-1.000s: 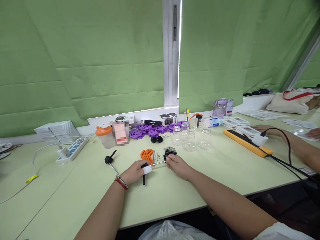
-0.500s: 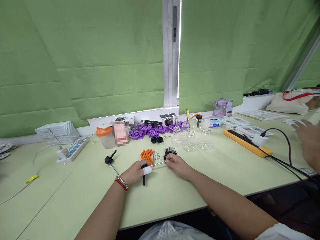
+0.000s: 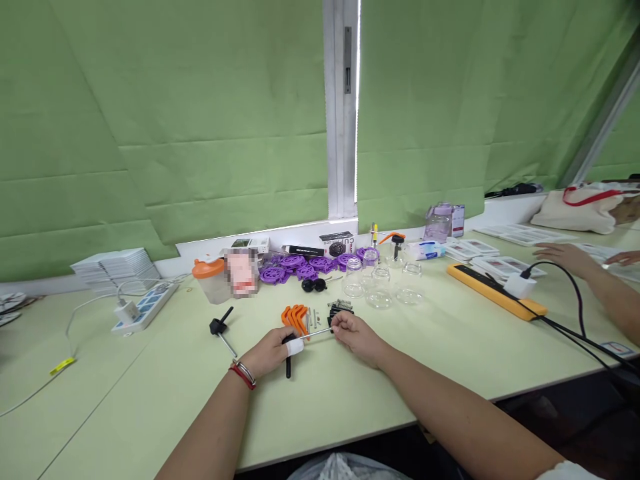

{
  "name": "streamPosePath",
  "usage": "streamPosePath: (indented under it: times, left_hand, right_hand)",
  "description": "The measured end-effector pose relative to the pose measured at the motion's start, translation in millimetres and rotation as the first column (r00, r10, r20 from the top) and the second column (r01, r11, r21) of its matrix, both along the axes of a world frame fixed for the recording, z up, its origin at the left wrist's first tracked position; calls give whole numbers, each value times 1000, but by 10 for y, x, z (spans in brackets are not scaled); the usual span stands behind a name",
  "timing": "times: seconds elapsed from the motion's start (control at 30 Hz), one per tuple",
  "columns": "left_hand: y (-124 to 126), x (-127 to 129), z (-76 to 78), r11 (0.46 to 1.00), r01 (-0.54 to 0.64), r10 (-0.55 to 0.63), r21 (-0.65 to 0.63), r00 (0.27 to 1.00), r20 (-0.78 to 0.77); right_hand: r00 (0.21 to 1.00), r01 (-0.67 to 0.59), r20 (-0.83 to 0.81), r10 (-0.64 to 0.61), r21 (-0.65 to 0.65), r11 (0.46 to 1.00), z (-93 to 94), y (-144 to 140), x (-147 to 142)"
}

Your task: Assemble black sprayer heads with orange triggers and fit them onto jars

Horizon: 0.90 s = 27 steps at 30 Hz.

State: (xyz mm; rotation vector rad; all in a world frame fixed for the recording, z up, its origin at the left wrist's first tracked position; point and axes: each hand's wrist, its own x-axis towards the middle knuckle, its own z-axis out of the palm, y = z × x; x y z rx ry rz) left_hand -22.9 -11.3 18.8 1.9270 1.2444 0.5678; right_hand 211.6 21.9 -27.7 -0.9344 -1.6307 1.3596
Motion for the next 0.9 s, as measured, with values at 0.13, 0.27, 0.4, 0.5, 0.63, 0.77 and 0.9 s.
streamPosePath:
  times: [0.13,0.27,0.4,0.5,0.63,0.77,0.9]
  left_hand:
    - [5,-4,-10,1000,4,-4,7,1000,3]
    - [11,-7,-14,1000,9,-9,3,1000,11]
    - [10,-11,-23,1000,7,-7,-2,1000,17]
    - [12,-18,-40,1000,11,-12,2,1000,25]
    - [13,-21,-45,1000,18,-18,9,999,27]
    - [4,-10,-21,1000,16,-16,5,1000,14]
    - [-5,-2,-10,1000,2,-2,9,1000,14]
  right_hand:
    - [1000,1,25,-2,15,1000,-9,-3,-6]
    - [998,-3,64,2,15,1000,-20,9,-7]
    - [993,-12,121,8,27,1000,-9,5,2]
    - [987,-6,161,-3,56,998,3,-2,5]
    - [980,19,195,-35,84,996,23,-11,-3]
    - [981,38,187,-49,63,997,19,-9,-8]
    - [996,28,89,-33,64,998,-19,6,-5]
